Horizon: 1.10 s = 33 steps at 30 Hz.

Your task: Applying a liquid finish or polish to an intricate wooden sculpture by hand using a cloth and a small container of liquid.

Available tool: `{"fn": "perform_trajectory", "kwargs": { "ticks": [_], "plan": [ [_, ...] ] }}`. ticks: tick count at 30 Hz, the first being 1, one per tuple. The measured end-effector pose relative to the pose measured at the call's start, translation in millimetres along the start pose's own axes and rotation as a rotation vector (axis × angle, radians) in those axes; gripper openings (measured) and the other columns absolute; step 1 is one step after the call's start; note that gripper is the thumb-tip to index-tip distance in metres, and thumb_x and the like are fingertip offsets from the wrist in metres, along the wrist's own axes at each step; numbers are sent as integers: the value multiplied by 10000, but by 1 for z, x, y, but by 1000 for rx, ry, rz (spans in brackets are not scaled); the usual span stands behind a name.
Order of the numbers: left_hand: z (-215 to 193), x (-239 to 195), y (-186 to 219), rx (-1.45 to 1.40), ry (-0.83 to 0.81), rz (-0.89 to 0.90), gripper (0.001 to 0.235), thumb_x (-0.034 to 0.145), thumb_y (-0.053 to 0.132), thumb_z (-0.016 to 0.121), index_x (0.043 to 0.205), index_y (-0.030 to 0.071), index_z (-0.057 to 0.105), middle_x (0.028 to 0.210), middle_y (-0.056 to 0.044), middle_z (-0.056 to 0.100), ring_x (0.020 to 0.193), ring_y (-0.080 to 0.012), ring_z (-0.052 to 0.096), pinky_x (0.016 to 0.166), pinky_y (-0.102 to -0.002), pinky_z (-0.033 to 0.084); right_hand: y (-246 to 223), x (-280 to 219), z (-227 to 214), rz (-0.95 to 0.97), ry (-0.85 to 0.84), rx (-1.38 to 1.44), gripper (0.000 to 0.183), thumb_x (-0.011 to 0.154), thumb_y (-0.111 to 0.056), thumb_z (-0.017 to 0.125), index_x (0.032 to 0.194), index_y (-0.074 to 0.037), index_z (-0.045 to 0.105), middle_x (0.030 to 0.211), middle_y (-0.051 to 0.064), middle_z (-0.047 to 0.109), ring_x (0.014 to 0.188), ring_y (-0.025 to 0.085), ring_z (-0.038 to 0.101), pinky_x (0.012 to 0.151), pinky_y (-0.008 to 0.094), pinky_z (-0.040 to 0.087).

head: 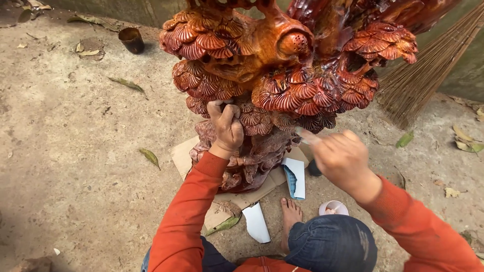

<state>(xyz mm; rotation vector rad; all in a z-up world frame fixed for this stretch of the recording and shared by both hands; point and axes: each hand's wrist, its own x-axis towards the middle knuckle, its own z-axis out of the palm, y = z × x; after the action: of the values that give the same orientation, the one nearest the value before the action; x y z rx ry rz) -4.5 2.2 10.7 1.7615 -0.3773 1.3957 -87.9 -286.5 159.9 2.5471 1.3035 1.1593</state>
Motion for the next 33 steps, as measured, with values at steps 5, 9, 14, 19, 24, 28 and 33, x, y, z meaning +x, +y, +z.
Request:
{"fn": "perform_trajectory", "kwargs": {
  "ticks": [5,9,14,19,24,28,33],
  "plan": [
    [5,-7,-6,-8,14,-23,109,851,276,445,777,197,436,1060,-86,440,990,-328,501,933,-377,429,17,-30,-11,119,60,55,267,939,-171,731,1197,-201,793,939,33,680,791,225,650,727,340,518],
    [4,-6,-7,-18,8,-18,113,860,256,443,782,177,421,1050,-103,436,1006,-337,505,933,-383,423,17,0,9,-21,55,78,318,952,-138,665,1247,-215,757,948,43,656,813,203,647,764,317,542],
    [-1,-3,-3,4,-27,-19,111,865,256,441,793,174,420,1050,-99,422,1021,-338,510,950,-401,429,42,9,18,-93,121,171,203,991,-39,645,1140,-98,769,893,56,641,742,201,618,734,290,557],
    [6,-16,-16,-28,-4,-29,122,853,261,441,784,166,412,1048,-112,446,1007,-346,503,942,-401,423,39,4,27,-46,170,260,179,1017,-37,632,1143,-34,759,926,95,644,769,260,620,764,368,571],
    [4,-19,-21,3,-18,-39,116,837,257,447,774,163,421,1072,-112,444,1014,-333,507,942,-398,434,39,21,9,-27,156,346,187,1013,-25,634,1139,-60,767,862,64,618,727,198,580,708,300,565],
    [2,-11,-12,-16,-11,-37,116,854,248,436,785,156,420,1048,-113,431,1000,-342,509,938,-396,436,37,10,23,-23,200,303,166,1006,-6,655,1122,-32,770,876,70,631,707,220,587,695,330,568],
    [-1,-3,-3,-8,-29,-40,119,863,243,441,794,148,426,1049,-122,423,1002,-351,513,933,-404,441,31,24,12,-44,166,258,196,990,-8,654,1135,-74,769,849,48,624,732,171,589,707,273,569]
  ]
}}
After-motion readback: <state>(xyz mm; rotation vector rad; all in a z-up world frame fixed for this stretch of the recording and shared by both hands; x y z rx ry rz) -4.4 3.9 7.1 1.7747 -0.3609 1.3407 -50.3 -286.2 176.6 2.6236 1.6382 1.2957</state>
